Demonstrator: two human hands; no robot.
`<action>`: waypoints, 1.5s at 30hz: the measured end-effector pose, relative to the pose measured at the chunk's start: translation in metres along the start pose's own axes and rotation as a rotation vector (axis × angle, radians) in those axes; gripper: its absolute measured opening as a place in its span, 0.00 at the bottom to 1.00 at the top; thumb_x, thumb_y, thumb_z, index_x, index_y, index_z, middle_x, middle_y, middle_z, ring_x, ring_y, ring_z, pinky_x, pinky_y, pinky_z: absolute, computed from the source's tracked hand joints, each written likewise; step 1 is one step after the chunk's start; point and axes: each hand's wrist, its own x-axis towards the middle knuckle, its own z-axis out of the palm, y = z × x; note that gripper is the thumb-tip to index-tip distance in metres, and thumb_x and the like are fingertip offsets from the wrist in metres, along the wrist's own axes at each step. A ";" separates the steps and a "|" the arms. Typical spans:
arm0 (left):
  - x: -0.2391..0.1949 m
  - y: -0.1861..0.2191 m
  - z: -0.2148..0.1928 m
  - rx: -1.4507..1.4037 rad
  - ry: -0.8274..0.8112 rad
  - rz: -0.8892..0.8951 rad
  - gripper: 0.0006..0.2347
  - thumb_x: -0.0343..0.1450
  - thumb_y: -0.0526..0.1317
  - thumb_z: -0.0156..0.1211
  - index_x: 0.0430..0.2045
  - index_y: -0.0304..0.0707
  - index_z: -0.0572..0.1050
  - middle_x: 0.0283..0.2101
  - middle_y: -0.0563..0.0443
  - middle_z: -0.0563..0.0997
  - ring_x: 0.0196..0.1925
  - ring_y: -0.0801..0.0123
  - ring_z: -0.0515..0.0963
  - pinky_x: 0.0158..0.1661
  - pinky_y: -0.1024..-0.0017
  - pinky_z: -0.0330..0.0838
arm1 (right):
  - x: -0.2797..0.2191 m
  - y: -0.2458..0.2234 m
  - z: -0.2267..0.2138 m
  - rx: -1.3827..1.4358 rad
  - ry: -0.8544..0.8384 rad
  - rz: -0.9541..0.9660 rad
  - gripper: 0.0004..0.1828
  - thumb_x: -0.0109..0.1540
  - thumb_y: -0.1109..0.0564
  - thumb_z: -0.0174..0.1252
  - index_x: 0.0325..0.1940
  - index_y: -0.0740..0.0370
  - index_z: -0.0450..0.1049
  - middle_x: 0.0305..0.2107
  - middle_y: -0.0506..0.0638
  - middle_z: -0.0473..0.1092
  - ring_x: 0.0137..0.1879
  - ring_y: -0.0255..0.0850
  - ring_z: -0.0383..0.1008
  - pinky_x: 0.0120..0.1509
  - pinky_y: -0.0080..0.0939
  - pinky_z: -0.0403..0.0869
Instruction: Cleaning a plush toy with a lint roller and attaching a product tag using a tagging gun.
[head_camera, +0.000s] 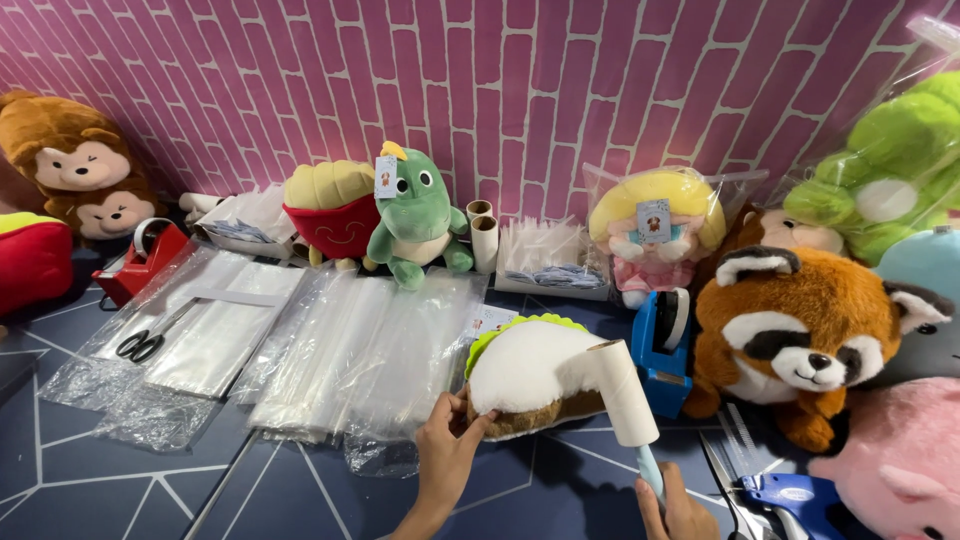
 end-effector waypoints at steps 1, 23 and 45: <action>0.000 -0.002 0.000 -0.001 -0.003 -0.002 0.15 0.65 0.40 0.76 0.22 0.40 0.69 0.22 0.55 0.78 0.27 0.76 0.71 0.29 0.74 0.67 | 0.000 0.001 -0.001 -0.002 0.000 0.003 0.20 0.66 0.33 0.39 0.48 0.39 0.70 0.13 0.40 0.63 0.17 0.36 0.67 0.29 0.37 0.65; 0.000 0.002 -0.002 0.059 0.015 -0.006 0.14 0.64 0.44 0.74 0.24 0.39 0.72 0.28 0.52 0.87 0.31 0.77 0.83 0.28 0.75 0.76 | 0.002 0.018 0.014 0.000 0.009 -0.285 0.15 0.66 0.40 0.46 0.50 0.48 0.66 0.15 0.42 0.67 0.18 0.42 0.69 0.26 0.46 0.65; 0.005 0.004 -0.003 -0.045 0.084 -0.110 0.13 0.66 0.47 0.72 0.24 0.36 0.77 0.22 0.54 0.80 0.26 0.77 0.74 0.28 0.76 0.67 | -0.003 0.010 0.008 -0.014 0.175 -0.572 0.11 0.66 0.47 0.54 0.48 0.52 0.68 0.14 0.41 0.65 0.15 0.39 0.65 0.20 0.44 0.64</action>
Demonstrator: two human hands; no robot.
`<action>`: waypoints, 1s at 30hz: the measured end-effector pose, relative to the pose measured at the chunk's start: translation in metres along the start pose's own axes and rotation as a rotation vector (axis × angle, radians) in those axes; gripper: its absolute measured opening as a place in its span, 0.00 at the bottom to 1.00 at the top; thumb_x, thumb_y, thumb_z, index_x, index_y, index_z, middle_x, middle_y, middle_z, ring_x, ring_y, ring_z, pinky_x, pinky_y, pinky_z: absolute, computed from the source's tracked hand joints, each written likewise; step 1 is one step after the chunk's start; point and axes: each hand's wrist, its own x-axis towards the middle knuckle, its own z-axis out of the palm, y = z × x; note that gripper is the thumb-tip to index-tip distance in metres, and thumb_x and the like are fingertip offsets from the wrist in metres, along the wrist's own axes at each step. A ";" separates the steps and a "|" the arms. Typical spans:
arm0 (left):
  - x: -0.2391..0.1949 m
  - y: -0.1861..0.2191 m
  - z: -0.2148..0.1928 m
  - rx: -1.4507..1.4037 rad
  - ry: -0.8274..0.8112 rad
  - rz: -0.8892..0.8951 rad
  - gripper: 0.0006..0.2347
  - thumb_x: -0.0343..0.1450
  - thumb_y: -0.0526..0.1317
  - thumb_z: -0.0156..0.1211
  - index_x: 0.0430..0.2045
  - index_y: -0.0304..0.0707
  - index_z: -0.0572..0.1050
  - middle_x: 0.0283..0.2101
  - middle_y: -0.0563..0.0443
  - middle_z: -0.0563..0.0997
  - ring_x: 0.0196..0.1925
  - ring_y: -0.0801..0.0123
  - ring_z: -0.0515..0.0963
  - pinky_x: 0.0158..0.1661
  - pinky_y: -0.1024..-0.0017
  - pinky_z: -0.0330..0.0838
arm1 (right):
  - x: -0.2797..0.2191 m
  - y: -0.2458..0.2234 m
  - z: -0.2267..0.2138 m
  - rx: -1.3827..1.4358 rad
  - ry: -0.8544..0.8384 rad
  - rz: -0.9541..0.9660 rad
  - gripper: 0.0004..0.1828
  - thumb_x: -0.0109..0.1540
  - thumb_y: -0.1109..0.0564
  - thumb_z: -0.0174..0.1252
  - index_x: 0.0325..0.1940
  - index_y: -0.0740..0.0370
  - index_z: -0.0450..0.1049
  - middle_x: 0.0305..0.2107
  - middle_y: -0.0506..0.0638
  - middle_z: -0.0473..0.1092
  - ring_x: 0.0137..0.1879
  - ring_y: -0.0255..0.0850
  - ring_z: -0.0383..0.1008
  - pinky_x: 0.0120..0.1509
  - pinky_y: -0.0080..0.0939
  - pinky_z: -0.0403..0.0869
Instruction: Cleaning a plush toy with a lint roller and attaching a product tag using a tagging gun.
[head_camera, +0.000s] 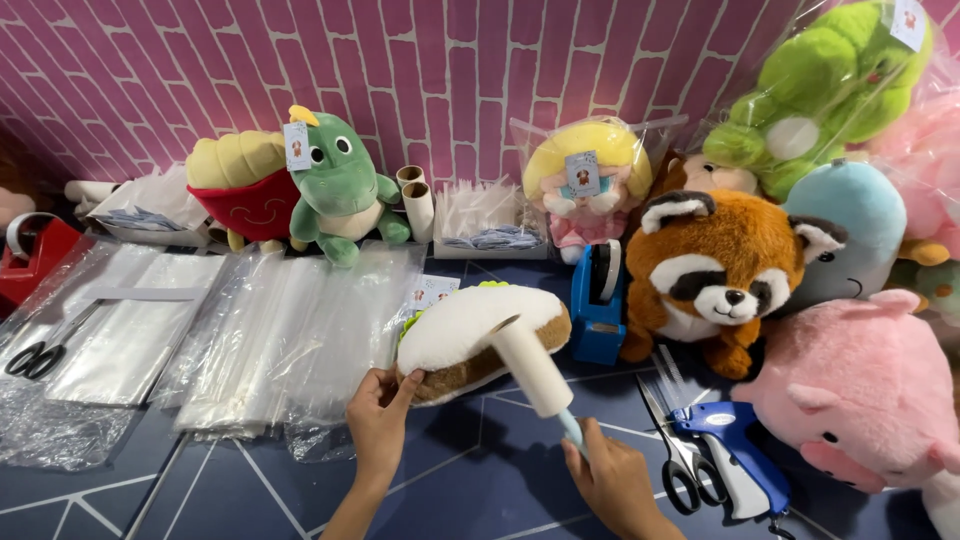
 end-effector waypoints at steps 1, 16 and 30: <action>-0.002 0.006 0.000 -0.002 -0.003 0.000 0.13 0.66 0.47 0.72 0.24 0.36 0.77 0.22 0.54 0.80 0.26 0.77 0.74 0.28 0.76 0.67 | 0.000 0.001 0.002 -0.003 0.001 0.002 0.11 0.66 0.47 0.54 0.48 0.52 0.68 0.14 0.41 0.65 0.15 0.39 0.65 0.20 0.44 0.64; -0.001 0.004 0.000 -0.126 0.003 -0.042 0.13 0.69 0.42 0.71 0.23 0.36 0.70 0.25 0.53 0.78 0.31 0.77 0.73 0.34 0.76 0.69 | 0.005 -0.009 -0.014 0.021 -0.106 -0.229 0.12 0.63 0.48 0.62 0.43 0.51 0.66 0.19 0.46 0.70 0.21 0.51 0.69 0.26 0.52 0.67; 0.019 0.016 -0.030 -0.136 -0.210 0.326 0.09 0.65 0.24 0.65 0.29 0.34 0.72 0.56 0.39 0.83 0.59 0.60 0.83 0.56 0.68 0.81 | 0.026 -0.011 -0.060 0.078 -0.062 0.251 0.22 0.68 0.45 0.49 0.66 0.47 0.61 0.10 0.41 0.65 0.13 0.36 0.61 0.19 0.40 0.54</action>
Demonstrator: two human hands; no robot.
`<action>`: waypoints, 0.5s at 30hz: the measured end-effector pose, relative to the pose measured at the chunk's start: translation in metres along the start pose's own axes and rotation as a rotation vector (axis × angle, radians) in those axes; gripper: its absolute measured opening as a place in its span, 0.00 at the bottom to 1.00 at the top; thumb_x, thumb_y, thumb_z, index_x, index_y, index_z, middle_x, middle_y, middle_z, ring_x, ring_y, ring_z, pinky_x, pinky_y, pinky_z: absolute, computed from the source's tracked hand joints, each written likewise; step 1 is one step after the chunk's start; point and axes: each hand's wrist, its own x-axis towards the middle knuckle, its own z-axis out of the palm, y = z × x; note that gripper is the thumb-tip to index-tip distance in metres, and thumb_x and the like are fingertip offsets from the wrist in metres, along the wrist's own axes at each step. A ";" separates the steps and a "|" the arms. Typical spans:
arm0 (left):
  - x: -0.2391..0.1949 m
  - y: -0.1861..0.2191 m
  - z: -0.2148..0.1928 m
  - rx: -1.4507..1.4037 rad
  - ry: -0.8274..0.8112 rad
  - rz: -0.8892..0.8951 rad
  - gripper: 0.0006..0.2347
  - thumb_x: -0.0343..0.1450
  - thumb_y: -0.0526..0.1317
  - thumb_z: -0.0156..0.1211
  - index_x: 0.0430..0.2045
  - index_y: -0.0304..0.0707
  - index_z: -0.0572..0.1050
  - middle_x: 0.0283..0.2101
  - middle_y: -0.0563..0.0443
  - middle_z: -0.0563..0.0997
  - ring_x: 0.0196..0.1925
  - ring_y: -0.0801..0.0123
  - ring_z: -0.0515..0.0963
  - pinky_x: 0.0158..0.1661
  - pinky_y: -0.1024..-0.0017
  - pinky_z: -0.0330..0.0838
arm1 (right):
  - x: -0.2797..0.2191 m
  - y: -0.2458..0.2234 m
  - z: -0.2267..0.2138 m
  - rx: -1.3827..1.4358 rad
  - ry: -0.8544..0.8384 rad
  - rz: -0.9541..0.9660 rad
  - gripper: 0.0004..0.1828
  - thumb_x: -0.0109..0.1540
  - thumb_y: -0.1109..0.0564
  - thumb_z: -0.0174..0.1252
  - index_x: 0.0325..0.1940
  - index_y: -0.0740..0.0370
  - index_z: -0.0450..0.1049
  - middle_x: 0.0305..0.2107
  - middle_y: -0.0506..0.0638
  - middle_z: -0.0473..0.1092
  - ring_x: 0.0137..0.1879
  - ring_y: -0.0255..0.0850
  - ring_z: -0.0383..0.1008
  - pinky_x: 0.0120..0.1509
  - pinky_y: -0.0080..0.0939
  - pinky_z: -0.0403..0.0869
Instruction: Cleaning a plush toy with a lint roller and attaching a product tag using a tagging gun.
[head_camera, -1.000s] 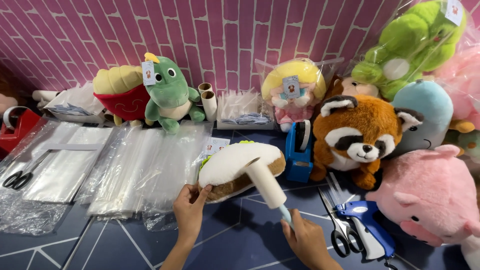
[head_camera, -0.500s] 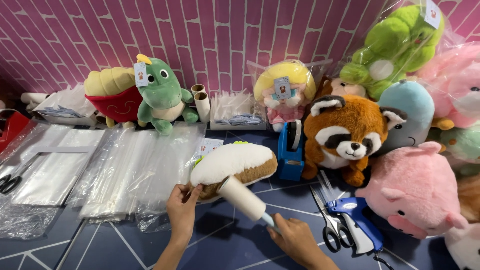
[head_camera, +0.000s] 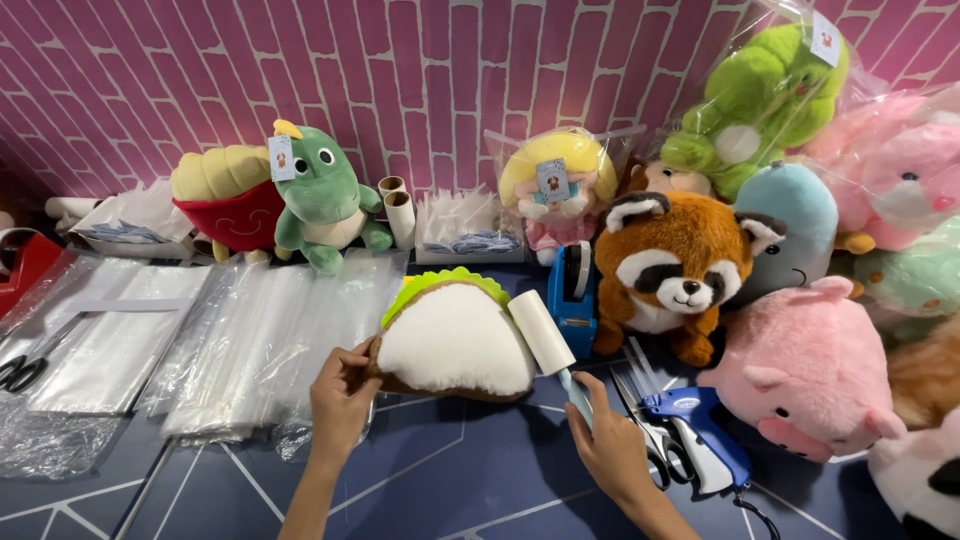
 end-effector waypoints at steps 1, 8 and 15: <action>0.000 0.004 -0.006 0.003 -0.004 0.000 0.09 0.65 0.24 0.65 0.29 0.34 0.72 0.56 0.39 0.83 0.59 0.60 0.83 0.56 0.68 0.81 | 0.000 -0.001 0.000 0.003 0.001 0.004 0.22 0.68 0.45 0.49 0.66 0.47 0.61 0.10 0.41 0.65 0.13 0.36 0.61 0.19 0.40 0.54; -0.011 0.026 -0.021 0.071 0.067 0.099 0.08 0.65 0.22 0.64 0.30 0.30 0.72 0.57 0.38 0.81 0.60 0.58 0.82 0.55 0.70 0.81 | 0.009 0.000 0.016 -0.280 -0.024 -0.082 0.22 0.68 0.44 0.51 0.65 0.44 0.60 0.23 0.47 0.70 0.14 0.47 0.63 0.14 0.45 0.59; -0.019 0.019 -0.022 0.012 0.075 -0.178 0.16 0.65 0.27 0.65 0.43 0.36 0.67 0.62 0.37 0.78 0.65 0.61 0.77 0.63 0.67 0.74 | 0.043 -0.016 0.026 -0.322 -0.024 -0.065 0.14 0.71 0.50 0.48 0.58 0.56 0.61 0.26 0.51 0.66 0.16 0.50 0.68 0.14 0.47 0.65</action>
